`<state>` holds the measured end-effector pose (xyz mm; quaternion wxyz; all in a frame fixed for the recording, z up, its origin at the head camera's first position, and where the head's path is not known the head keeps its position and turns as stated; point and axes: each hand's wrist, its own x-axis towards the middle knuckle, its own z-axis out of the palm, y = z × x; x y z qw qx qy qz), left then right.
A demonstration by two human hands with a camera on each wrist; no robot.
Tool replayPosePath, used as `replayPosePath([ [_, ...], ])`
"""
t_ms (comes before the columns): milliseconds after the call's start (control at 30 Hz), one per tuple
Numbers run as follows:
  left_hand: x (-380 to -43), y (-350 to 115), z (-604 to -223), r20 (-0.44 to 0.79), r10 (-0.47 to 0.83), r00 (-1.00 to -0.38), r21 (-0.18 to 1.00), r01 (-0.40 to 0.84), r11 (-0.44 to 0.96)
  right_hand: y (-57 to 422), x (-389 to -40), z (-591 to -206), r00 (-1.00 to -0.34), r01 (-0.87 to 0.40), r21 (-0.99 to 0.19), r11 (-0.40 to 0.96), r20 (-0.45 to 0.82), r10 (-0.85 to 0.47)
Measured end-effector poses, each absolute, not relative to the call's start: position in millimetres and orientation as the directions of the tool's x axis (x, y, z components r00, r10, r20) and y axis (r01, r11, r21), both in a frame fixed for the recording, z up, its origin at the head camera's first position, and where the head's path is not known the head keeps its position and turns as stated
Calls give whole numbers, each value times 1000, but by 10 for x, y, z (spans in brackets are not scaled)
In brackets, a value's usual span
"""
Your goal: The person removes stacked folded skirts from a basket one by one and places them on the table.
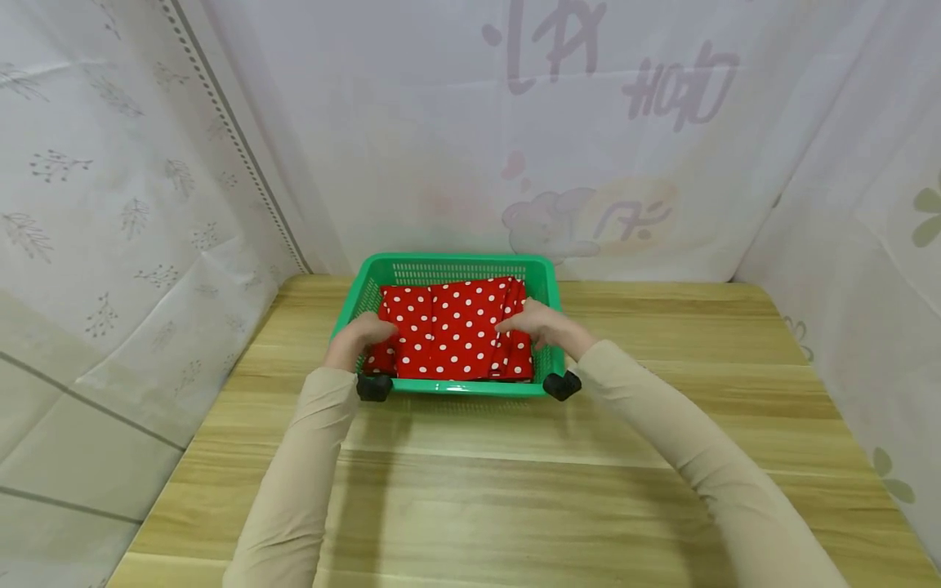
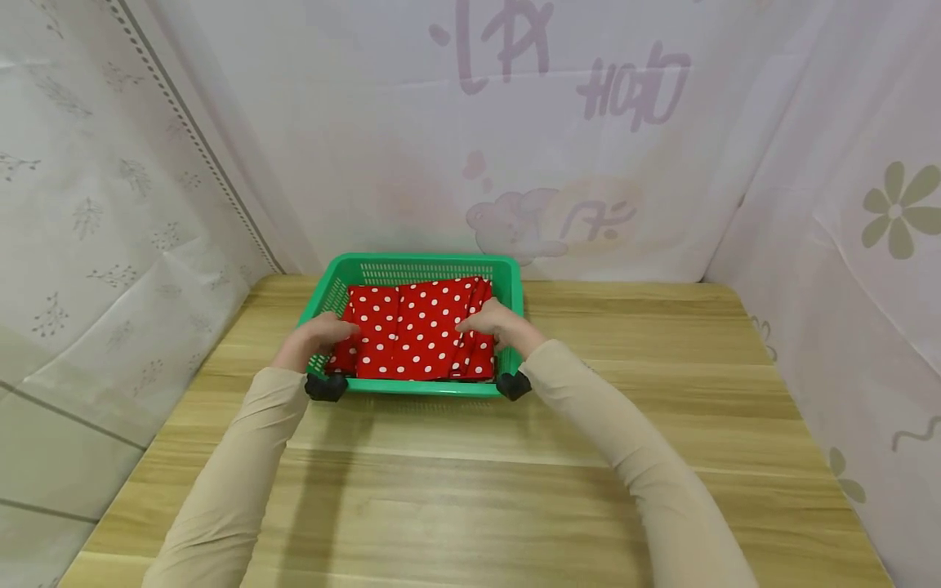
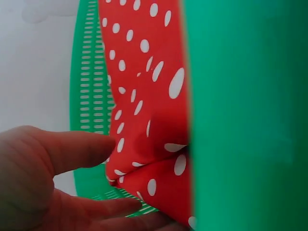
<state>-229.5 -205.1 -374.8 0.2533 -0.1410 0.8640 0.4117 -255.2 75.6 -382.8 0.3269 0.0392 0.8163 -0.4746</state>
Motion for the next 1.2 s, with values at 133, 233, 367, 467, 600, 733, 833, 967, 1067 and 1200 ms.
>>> replayPosePath([
  [133,-2362,-2069,-3731,-583,-51,-811,633,-493,597,754,-2617,-3815,-751,464,-735,494,-622,-221],
  [233,-2402,-2082,-3714,-610,-62,-790,603,-513,611,757,-2652,-3808,-738,509,-726,463,-645,-200],
  [367,-2447,-2089,-3692,-636,-54,-770,605,-541,585,755,-2684,-3817,-729,545,-714,440,-662,-173],
  [467,-2470,-2093,-3646,-650,-56,-758,593,-552,587,735,-2713,-3838,-729,553,-712,433,-665,-162],
  [600,-2525,-2099,-3599,-682,-76,-728,579,-600,553,712,-2762,-3869,-738,546,-713,440,-658,-150],
  [733,-2581,-2104,-3618,-700,-68,-711,599,-636,486,690,-2805,-3896,-744,534,-707,464,-653,-139],
  [833,-2604,-2099,-3633,-691,-53,-721,598,-611,519,665,-2811,-3890,-744,531,-699,480,-655,-131],
  [967,-2632,-2104,-3643,-701,-46,-712,582,-608,540,640,-2816,-3891,-749,535,-691,486,-654,-107],
  [1067,-2647,-2127,-3651,-722,-28,-691,580,-627,520,628,-2839,-3924,-750,545,-690,476,-655,-90],
  [1200,-2652,-2157,-3661,-728,-12,-685,592,-639,491,617,-2881,-3985,-756,543,-696,470,-649,-89],
])
